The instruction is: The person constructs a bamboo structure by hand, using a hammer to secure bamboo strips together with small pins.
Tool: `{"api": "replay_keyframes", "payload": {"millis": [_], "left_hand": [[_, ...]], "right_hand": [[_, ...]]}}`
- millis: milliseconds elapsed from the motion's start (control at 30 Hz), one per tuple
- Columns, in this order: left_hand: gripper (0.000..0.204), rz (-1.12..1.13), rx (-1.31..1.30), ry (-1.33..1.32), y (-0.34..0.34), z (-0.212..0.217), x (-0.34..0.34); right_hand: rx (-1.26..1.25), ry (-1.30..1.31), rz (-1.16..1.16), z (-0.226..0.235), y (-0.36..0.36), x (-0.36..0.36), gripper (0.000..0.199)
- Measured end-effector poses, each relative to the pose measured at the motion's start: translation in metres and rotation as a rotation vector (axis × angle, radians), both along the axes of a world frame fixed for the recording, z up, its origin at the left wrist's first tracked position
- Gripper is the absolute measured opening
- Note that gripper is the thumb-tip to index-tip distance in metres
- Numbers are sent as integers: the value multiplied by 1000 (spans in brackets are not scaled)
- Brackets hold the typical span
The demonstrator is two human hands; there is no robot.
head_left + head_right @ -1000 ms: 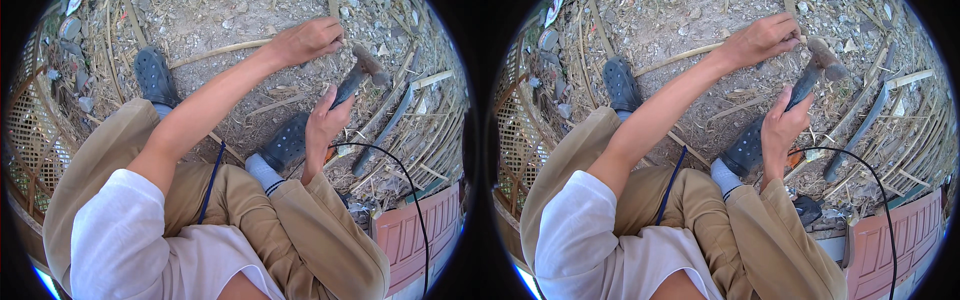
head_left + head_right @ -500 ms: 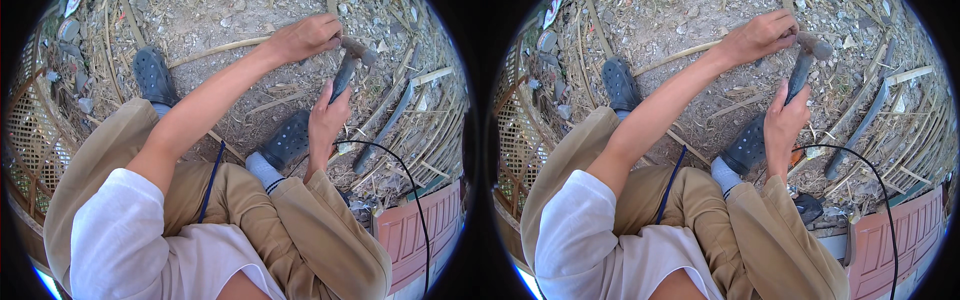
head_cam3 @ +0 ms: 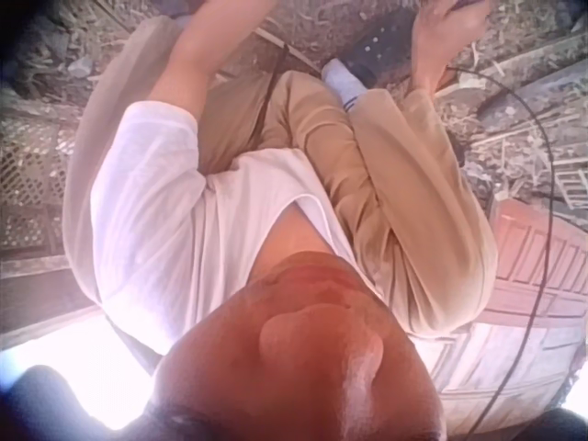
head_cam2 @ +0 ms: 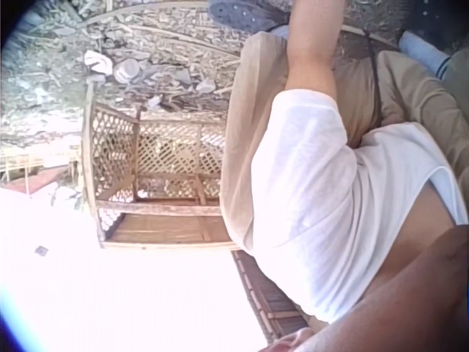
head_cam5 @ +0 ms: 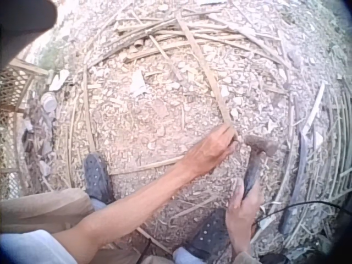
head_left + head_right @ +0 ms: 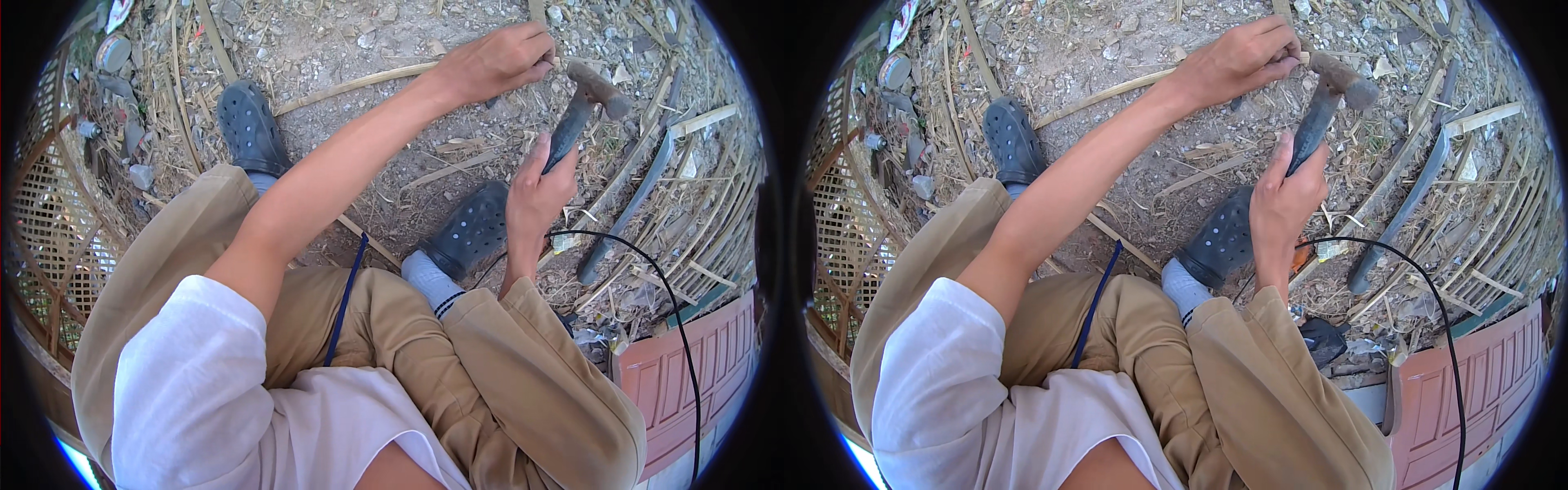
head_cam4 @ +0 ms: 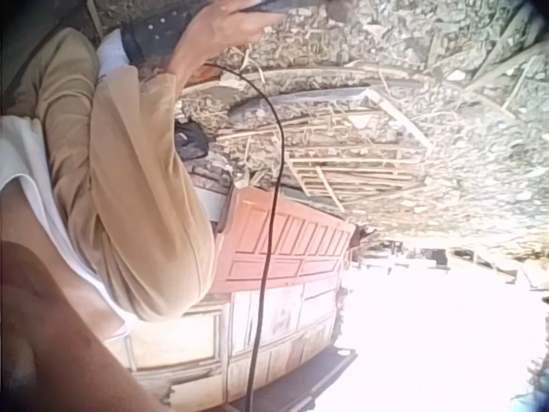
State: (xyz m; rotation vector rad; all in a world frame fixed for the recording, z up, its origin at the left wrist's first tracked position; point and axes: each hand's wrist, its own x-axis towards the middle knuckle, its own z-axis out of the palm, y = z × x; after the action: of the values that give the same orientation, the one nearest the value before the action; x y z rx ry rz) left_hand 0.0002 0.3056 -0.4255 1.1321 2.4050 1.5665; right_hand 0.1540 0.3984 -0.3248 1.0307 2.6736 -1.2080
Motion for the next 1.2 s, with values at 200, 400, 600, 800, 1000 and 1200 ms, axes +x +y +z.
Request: {"api": "replay_keyframes", "payload": {"millis": [200, 400, 600, 800, 1000, 1200], "left_hand": [[18, -15, -23, 33, -2, 4, -1], [21, -7, -12, 29, -6, 5, 0], [21, -18, -1, 16, -2, 4, 0], [20, -47, 26, 1, -3, 9, -4], [21, -52, -28, -14, 0, 6, -5], [21, -9, 15, 7, -3, 8, -1]], "right_hand": [[-25, -35, 68, 2, -1, -1, 22], [-27, 9, 5, -4, -2, -2, 21], [33, -18, 97, -10, 5, -3, 20], [-38, 10, -30, -5, -1, -2, 22], [-22, 36, -32, -6, -2, -5, 21], [-37, 30, -6, 0, -4, -5, 21]]}}
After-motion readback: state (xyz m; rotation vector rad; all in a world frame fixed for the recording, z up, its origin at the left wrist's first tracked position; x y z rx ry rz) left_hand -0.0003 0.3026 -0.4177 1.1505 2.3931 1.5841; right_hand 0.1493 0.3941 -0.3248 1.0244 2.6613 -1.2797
